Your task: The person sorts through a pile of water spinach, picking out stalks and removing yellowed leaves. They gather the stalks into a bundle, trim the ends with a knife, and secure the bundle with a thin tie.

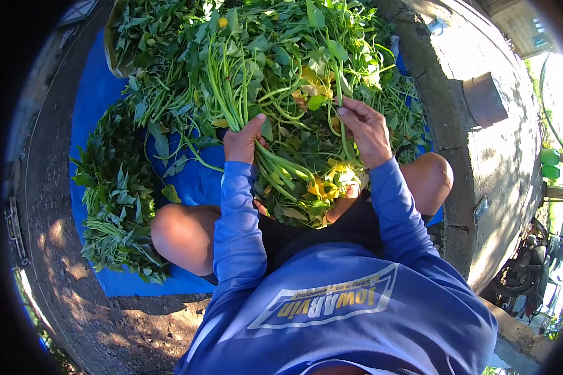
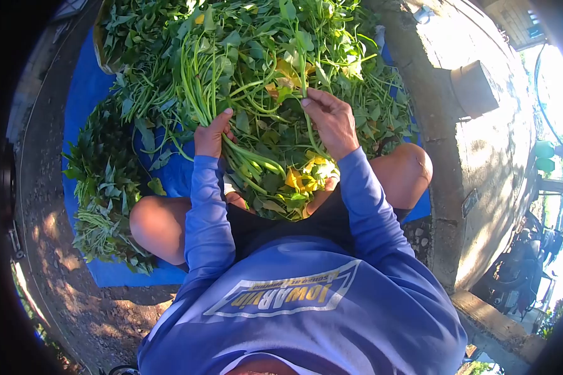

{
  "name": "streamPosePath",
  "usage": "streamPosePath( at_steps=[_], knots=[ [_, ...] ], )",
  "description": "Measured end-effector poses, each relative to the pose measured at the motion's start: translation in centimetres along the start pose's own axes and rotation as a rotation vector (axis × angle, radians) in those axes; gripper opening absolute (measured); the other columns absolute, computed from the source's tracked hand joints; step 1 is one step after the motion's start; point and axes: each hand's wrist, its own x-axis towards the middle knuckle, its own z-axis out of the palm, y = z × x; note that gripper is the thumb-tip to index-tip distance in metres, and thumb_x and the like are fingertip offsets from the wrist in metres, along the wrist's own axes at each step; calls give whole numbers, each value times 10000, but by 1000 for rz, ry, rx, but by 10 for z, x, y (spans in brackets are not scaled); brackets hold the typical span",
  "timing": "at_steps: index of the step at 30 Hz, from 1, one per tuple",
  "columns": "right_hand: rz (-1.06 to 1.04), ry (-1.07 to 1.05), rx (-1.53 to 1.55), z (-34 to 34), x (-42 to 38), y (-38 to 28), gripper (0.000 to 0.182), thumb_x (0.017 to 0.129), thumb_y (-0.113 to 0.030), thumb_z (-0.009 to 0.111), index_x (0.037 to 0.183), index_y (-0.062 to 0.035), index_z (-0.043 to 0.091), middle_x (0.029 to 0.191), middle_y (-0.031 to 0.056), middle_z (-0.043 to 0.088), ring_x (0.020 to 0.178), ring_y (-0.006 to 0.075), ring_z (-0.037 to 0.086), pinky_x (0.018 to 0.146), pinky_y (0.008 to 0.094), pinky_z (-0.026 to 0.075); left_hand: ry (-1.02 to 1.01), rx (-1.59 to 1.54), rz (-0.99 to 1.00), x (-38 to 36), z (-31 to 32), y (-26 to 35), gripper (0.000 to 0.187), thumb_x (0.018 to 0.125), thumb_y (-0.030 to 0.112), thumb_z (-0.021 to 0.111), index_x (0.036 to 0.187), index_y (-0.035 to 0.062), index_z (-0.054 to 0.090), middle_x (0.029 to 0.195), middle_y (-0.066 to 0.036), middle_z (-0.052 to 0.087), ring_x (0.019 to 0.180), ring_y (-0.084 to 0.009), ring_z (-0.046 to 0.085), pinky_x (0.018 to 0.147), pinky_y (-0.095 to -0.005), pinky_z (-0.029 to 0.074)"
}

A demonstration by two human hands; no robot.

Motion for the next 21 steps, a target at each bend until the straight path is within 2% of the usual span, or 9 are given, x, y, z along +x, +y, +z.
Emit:
streamPosePath(
  at_steps=[3,4,7,11,12,15,16,19,21],
  knots=[
    [-97,56,-60,5,-7,-13,395,971,-147,770,1322,23,704,1019,40,750,869,74,645,776,245,529,41,-22,-25,-9,8,2,319,861,246,891,934,-17,726,675,-42,600,496,-174,587,466,-358,529],
    [-202,91,-36,12,-6,-12,321,953,-107,773,1242,25,725,1005,31,734,866,81,647,796,260,540,47,-47,-27,-13,12,4,329,863,257,887,934,-23,729,664,-42,597,494,-165,588,468,-358,531],
    [-254,70,-225,17,1,-14,260,946,-90,755,1182,11,714,980,23,708,850,85,638,777,271,538,28,-60,-22,-13,11,-1,319,866,260,882,910,-16,728,655,-39,593,495,-160,589,467,-358,533],
    [-57,-70,-113,22,22,-4,323,969,-66,711,1282,-18,646,883,-26,683,788,57,593,730,237,489,43,-79,-77,-19,10,0,329,850,265,884,787,23,671,647,-52,600,480,-176,596,467,-355,537],
    [-114,-49,-79,26,22,-4,265,995,-92,689,1250,-20,678,874,-35,668,766,51,573,706,235,477,36,-60,-64,-20,9,1,345,842,272,885,759,35,648,646,-60,606,478,-185,607,471,-353,540],
    [-10,-11,-89,30,26,-9,208,1018,-112,661,1192,-17,723,903,-15,690,816,58,605,739,231,488,35,-52,-56,-21,7,2,349,842,277,884,764,30,651,631,-60,601,472,-188,609,471,-353,542],
    [-24,21,-87,33,28,-6,203,1020,-163,679,1140,-19,759,898,-9,695,828,59,607,753,228,481,41,-31,-92,-23,7,1,350,846,278,882,756,31,651,609,-57,594,464,-190,609,469,-352,539],
    [-50,42,0,39,34,8,248,1001,-231,724,1134,-26,766,853,-25,673,759,51,564,710,222,445,34,-35,-66,-18,7,-8,342,844,285,884,767,28,671,603,-61,609,462,-185,610,469,-352,534],
    [3,40,-77,35,35,5,320,978,-307,757,1131,-26,766,876,-20,673,765,57,560,718,235,451,48,6,-71,-17,6,-12,335,844,288,885,783,24,688,619,-66,628,466,-183,614,470,-347,530]
  ],
)
